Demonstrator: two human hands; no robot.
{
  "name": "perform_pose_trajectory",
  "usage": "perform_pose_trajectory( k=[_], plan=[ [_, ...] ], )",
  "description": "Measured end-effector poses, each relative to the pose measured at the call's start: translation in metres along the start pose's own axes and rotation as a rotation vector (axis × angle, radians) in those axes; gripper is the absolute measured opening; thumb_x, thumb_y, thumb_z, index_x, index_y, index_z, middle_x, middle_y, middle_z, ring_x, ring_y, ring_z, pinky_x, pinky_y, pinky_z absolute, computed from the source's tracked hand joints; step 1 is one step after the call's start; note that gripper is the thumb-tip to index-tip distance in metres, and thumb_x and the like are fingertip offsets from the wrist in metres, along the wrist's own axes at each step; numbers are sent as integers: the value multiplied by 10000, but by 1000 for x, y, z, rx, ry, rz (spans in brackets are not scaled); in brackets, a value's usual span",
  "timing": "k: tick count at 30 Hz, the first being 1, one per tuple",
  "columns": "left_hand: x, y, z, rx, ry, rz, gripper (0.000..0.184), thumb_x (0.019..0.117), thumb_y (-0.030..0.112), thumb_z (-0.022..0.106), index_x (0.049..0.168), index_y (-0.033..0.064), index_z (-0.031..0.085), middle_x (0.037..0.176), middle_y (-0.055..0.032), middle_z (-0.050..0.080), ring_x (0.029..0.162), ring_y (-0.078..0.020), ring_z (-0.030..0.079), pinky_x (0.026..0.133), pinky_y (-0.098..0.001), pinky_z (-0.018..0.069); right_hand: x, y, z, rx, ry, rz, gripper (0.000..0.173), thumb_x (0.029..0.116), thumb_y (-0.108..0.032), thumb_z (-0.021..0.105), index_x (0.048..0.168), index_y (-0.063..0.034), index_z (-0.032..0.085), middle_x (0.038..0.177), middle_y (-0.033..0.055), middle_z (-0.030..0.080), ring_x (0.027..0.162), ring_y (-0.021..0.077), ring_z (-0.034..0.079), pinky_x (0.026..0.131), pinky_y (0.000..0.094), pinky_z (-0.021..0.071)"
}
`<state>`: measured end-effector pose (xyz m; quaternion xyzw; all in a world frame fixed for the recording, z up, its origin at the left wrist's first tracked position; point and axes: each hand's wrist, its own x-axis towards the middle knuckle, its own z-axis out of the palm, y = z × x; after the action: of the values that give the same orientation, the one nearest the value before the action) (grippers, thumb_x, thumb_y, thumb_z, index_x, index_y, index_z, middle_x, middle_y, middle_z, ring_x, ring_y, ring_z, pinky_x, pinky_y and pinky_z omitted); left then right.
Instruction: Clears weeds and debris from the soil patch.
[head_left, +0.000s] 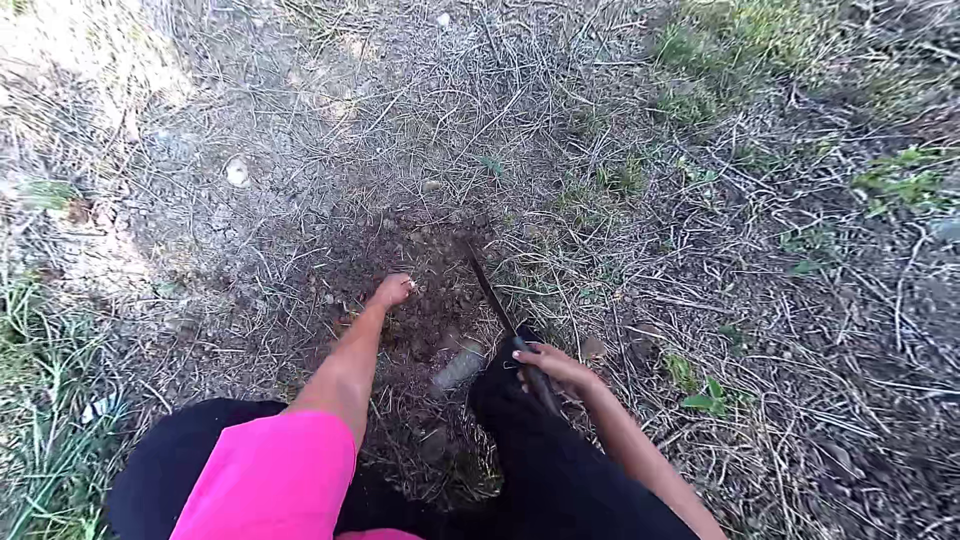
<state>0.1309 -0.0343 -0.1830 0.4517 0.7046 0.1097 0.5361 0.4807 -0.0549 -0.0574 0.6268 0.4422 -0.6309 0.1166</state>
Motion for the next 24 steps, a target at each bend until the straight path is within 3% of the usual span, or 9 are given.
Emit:
perform_pose_trajectory(
  k=[1, 3, 7, 11, 14, 18, 20, 22, 24],
  plan=[
    [-11, -9, 4, 82, 13, -64, 378, 1113, 212, 424, 1279, -68, 616, 1240, -308, 636, 1158, -428, 624, 1021, -602, 463, 6, -4, 7, -34, 30, 28, 434, 1091, -239, 506, 1448, -8, 415, 1018, 150, 643, 751, 195, 655, 703, 368, 575],
    [-31, -29, 8, 128, 32, -166, 399, 1107, 244, 438, 1296, -63, 610, 1356, -324, 586, 1302, -473, 549, 1083, -663, 398, 10, -13, 20, -142, 108, 67, 462, 1070, -178, 503, 1482, -16, 373, 1112, 179, 605, 820, 217, 623, 759, 393, 534],
    [-30, -43, -11, 53, 79, -75, 371, 1106, 209, 431, 1290, -37, 641, 1363, -292, 599, 1313, -440, 550, 1095, -646, 393, -11, -23, 20, -384, 219, -6, 488, 1027, -207, 584, 1447, -4, 439, 1017, 196, 646, 743, 261, 660, 727, 460, 571],
    [-22, -20, -36, -52, 214, 122, 374, 1116, 199, 405, 1261, -65, 627, 1230, -308, 645, 1189, -448, 617, 1052, -626, 436, -60, -45, 15, -387, 185, -183, 416, 1053, -246, 594, 1377, 2, 514, 808, 88, 622, 569, 149, 602, 579, 340, 562],
    [-21, -16, -43, -56, 243, 44, 388, 1117, 211, 409, 1307, -64, 605, 1318, -306, 615, 1274, -452, 576, 1088, -631, 413, -87, -69, 25, -320, 188, -405, 374, 1063, -220, 549, 1343, 26, 517, 750, 30, 615, 548, 97, 601, 553, 282, 558],
    [-38, -30, -29, -31, 270, -206, 361, 1093, 205, 441, 1324, -4, 624, 1362, -278, 609, 1301, -450, 566, 1051, -663, 435, -86, -76, 41, -285, 192, -614, 494, 1047, -252, 505, 1454, 12, 413, 825, 4, 635, 618, 55, 628, 612, 247, 572],
    [-46, -40, -22, -53, 275, -284, 363, 1083, 210, 464, 1306, -28, 623, 1355, -292, 605, 1290, -458, 572, 1036, -664, 446, -71, -69, 42, -462, 200, -579, 512, 1052, -310, 492, 1467, -19, 414, 835, 34, 625, 650, 104, 626, 647, 308, 561],
    [-48, -46, -20, -72, 257, -323, 382, 1078, 225, 487, 1313, -49, 611, 1364, -292, 599, 1295, -445, 572, 1053, -642, 447, -54, -61, 38, -704, 158, -408, 542, 1074, -342, 508, 1517, -49, 407, 973, 213, 676, 836, 338, 685, 813, 532, 547],
    [-45, -49, -19, -101, 242, -333, 380, 1073, 245, 508, 1303, -32, 629, 1351, -278, 613, 1288, -430, 582, 1057, -631, 449, -30, -54, 34, -841, 37, -160, 547, 1081, -360, 528, 1534, -82, 402, 1136, 296, 659, 988, 438, 676, 913, 624, 508]
  ],
)
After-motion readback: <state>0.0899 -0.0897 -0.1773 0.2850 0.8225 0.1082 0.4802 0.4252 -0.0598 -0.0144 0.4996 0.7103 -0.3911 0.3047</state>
